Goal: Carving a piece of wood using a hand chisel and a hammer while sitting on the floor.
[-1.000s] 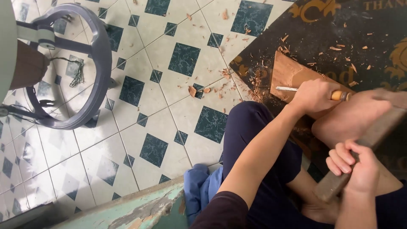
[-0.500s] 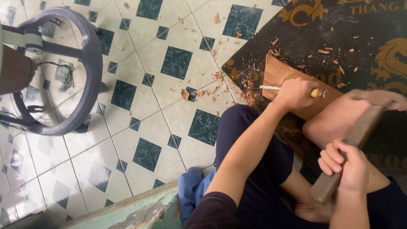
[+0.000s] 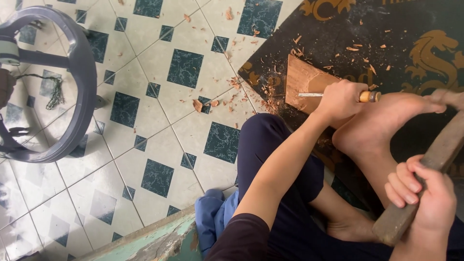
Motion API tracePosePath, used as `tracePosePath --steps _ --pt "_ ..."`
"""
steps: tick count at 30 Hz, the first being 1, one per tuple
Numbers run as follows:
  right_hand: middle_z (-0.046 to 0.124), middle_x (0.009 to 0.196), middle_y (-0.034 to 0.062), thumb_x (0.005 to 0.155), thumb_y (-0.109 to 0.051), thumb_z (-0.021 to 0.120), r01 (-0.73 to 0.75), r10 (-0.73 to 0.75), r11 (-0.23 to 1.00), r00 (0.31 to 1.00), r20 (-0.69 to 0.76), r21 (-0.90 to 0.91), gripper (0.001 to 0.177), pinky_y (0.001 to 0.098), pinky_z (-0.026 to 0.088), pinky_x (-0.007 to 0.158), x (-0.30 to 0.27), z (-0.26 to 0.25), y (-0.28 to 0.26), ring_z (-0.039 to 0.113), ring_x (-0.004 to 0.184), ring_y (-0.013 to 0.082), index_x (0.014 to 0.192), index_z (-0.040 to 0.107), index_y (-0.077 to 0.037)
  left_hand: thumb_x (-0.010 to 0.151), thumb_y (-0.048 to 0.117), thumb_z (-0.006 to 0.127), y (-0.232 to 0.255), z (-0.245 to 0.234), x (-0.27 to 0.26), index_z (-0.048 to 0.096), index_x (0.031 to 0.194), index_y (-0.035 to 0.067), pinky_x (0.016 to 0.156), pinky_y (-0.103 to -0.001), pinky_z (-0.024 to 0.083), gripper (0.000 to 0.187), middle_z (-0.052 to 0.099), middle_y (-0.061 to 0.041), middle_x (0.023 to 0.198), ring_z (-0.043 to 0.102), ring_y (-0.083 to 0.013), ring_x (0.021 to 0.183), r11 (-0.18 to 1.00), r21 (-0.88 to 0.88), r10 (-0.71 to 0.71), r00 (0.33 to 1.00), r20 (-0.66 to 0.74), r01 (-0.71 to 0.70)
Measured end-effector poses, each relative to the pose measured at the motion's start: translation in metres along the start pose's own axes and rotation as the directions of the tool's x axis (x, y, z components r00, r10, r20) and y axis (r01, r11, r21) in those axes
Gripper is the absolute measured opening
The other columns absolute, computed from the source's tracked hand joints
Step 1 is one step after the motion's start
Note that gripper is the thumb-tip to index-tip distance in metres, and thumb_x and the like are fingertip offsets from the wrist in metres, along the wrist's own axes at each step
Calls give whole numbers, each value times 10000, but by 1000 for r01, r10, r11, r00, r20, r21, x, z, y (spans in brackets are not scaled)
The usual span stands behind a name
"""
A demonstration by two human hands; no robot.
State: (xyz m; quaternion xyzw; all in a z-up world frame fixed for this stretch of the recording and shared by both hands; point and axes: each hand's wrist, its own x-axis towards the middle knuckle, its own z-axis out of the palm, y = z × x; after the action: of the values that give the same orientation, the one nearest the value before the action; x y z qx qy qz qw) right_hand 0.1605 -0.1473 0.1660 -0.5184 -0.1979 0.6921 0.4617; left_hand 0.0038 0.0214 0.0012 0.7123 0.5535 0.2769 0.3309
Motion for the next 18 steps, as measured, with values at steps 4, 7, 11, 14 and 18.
tracePosePath --steps 4,7,11,14,18 --pt "287 600 -126 967 -191 416 58 -57 998 998 -33 31 187 172 188 375 0 15 -16 211 415 10 818 512 -249 787 404 567 6 -10 1 489 610 184 508 -462 369 293 586 -42 569 555 -309 556 995 -69 -77 995 -61 73" --pt "297 603 -125 962 -191 416 52 -52 997 999 2 51 184 174 205 375 6 13 -14 222 415 10 812 511 -238 771 384 579 5 -14 0 456 612 177 510 -453 333 289 556 -47 548 515 -295 546 991 -126 -52 996 -75 42" --pt "311 597 -109 958 -182 432 35 -38 997 998 43 72 165 179 221 365 4 18 -6 244 415 17 832 535 -208 731 317 574 7 -20 -2 413 582 188 492 -425 287 254 488 -12 504 423 -245 521 984 -176 -16 997 -76 2" --pt "294 593 -111 942 -184 429 39 -39 999 999 14 25 153 181 201 365 1 25 -7 228 416 17 817 511 -219 726 297 568 6 -22 -5 356 585 187 489 -414 235 277 426 -8 490 343 -218 523 976 -213 25 991 -131 -53" --pt "297 592 -95 950 -168 427 33 -33 999 999 0 -29 165 197 203 364 -4 34 -12 241 414 29 814 511 -213 721 217 554 5 -28 -11 364 579 208 488 -402 246 238 418 13 479 348 -202 513 970 -229 50 989 -138 -81"
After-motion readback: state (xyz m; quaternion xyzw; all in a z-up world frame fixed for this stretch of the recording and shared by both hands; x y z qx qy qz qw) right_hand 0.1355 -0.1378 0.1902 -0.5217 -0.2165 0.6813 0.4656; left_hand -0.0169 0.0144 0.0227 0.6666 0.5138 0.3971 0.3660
